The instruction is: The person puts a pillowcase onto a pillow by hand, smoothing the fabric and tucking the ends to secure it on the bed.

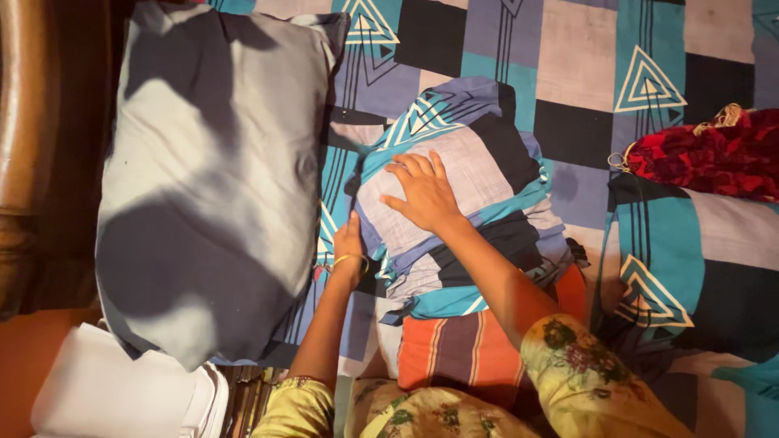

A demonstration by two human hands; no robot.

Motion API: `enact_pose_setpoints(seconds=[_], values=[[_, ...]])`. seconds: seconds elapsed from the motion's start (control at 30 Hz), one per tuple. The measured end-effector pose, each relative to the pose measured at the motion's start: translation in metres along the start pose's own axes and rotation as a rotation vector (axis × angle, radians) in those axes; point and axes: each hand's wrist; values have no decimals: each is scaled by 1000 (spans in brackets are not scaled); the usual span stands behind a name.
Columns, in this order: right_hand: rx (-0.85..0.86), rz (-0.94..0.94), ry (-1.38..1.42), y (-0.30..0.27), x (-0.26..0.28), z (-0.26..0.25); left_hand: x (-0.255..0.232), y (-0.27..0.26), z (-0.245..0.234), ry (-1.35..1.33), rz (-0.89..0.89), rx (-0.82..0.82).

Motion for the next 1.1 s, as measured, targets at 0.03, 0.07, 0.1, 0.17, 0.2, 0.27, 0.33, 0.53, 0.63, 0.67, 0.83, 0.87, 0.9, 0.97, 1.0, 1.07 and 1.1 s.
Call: enact_pose_setpoints(seconds=[0.03,0.07,0.1,0.17,0.2,0.27,0.33,0.53,0.63,0.67,0.83,0.87,0.9,0.97,1.0,1.07,1.1], values=[[30,-12,0,-1,-3,1,-1,3,4,0,0,2],[61,-23,-1,-1,-5,2,-2,6,10,-109,38,-50],[59,-23,-1,3,-8,4,-2,10,14,-216,80,-102],[9,-81,-98,20,-13,6,-1,17,23,-305,-19,-81],[7,-86,-92,30,-16,5,1,21,27,-391,-117,-57],[186,-35,-192,51,-17,2,6,27,35,-393,-134,-117],[289,6,-192,65,-19,-2,11,26,43,-396,-158,-175],[384,3,-141,96,-38,13,-30,2,43,-129,-26,-260],[9,-30,-49,80,-57,-4,-70,-24,38,-74,95,-167],[-319,-31,65,77,-65,-13,-82,-42,41,-44,256,-141],[-407,123,-12,60,-71,-13,-97,-78,42,158,179,-2],[-370,125,-34,66,-67,-7,-87,-80,33,150,281,-44],[-334,123,-53,75,-61,-1,-80,-72,29,140,384,-91],[-243,126,-84,79,-50,4,-70,-56,21,305,380,-80],[-235,130,-81,72,-49,2,-66,-56,13,475,363,-68],[-201,278,191,63,-51,-7,-79,-46,2,527,322,-83],[-207,275,187,58,-55,-13,-94,-43,-1,568,292,-99]])
Point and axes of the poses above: each hand's wrist, its own y-axis towards the middle knuckle, its own z-axis out of the palm, x = y × z, and after that the axes turned 10 degrees about -x, right-handed
